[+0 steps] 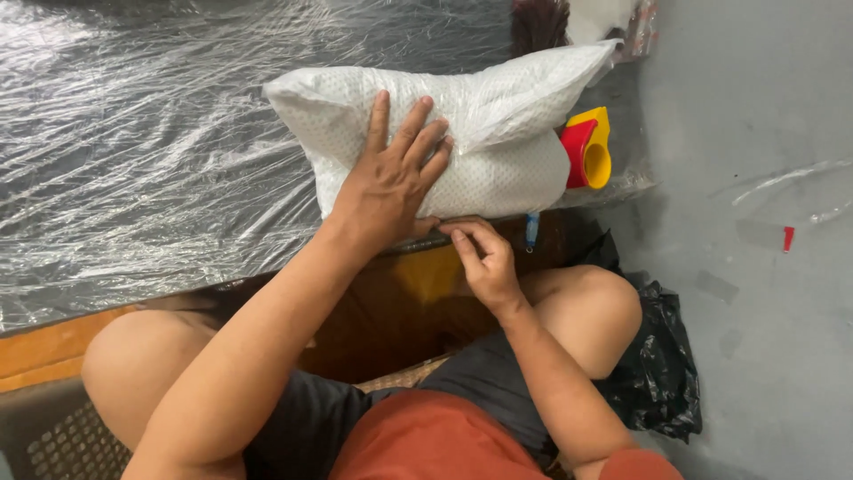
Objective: Vacuuming air out of a cushion inside a plastic bag to compress it and then sealing the bag with tape.
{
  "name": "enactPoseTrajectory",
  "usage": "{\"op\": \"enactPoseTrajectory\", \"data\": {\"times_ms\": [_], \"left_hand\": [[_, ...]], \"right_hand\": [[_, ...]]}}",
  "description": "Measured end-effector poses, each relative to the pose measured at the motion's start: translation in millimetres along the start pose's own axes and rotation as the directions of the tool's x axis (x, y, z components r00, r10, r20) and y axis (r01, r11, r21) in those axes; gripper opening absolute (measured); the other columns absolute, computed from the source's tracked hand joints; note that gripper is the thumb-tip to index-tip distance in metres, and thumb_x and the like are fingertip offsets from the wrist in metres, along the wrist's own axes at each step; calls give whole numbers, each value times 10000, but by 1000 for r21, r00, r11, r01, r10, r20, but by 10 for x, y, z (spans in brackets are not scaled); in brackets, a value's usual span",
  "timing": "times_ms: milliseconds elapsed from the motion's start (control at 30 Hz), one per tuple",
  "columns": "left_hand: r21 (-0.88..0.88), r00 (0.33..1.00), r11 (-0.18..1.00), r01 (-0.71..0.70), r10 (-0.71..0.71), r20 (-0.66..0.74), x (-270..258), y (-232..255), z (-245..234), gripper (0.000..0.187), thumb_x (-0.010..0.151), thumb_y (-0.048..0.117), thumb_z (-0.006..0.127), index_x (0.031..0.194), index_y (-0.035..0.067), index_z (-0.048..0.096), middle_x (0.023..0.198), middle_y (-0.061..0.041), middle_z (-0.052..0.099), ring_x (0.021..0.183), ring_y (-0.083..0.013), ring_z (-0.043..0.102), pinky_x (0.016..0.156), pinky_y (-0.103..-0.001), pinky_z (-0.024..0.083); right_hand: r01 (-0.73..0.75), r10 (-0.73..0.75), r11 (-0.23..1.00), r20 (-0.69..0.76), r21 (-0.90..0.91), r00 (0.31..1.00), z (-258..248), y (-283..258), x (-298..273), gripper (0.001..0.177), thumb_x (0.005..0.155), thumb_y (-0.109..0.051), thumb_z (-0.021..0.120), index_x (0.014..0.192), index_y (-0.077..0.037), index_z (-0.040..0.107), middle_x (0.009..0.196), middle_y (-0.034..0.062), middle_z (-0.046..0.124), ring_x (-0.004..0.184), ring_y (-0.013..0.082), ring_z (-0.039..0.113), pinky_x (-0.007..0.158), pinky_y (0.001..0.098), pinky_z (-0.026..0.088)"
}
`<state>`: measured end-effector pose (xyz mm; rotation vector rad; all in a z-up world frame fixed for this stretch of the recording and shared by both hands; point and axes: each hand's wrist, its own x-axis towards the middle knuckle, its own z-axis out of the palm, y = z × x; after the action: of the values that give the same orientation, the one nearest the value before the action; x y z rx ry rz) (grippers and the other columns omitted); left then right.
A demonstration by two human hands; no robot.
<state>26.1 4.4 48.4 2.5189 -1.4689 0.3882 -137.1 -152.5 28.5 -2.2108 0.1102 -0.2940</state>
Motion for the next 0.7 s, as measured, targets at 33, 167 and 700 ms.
{"op": "enactPoseTrajectory", "data": {"times_ms": [33, 167, 700], "left_hand": [[-14, 989, 1000, 6, -4, 145, 12, 1, -108, 967, 734, 648, 717, 1511, 132, 463, 1581, -108, 402, 1570, -354, 140, 1243, -693, -26], [-44, 987, 999, 6, 2, 160, 8, -1, -131, 979, 726, 641, 722, 1514, 127, 448, 1581, -108, 390, 1571, -350, 131, 1245, -689, -30], [-38, 991, 999, -21, 26, 128, -30, 0, -151, 992, 721, 603, 721, 1512, 84, 423, 1575, -125, 383, 1559, -356, 143, 1244, -686, 20]], "right_hand": [[-34, 34, 999, -12, 25, 999, 25, 145, 26, 212, 1043, -148, 576, 1062, -58, 767, 1038, 153, 768, 1054, 340, 718, 953, 463, 531], [-120, 120, 993, 22, -2, 992, -33, -206, 105, 208, 1025, -114, 587, 1077, -72, 783, 1069, 138, 777, 1090, 302, 718, 994, 444, 518], [228, -260, 883, -22, -409, 965, -187, -667, 486, 215, 1021, -135, 612, 1207, -76, 702, 1088, 122, 731, 1029, 309, 706, 878, 424, 545]]}}
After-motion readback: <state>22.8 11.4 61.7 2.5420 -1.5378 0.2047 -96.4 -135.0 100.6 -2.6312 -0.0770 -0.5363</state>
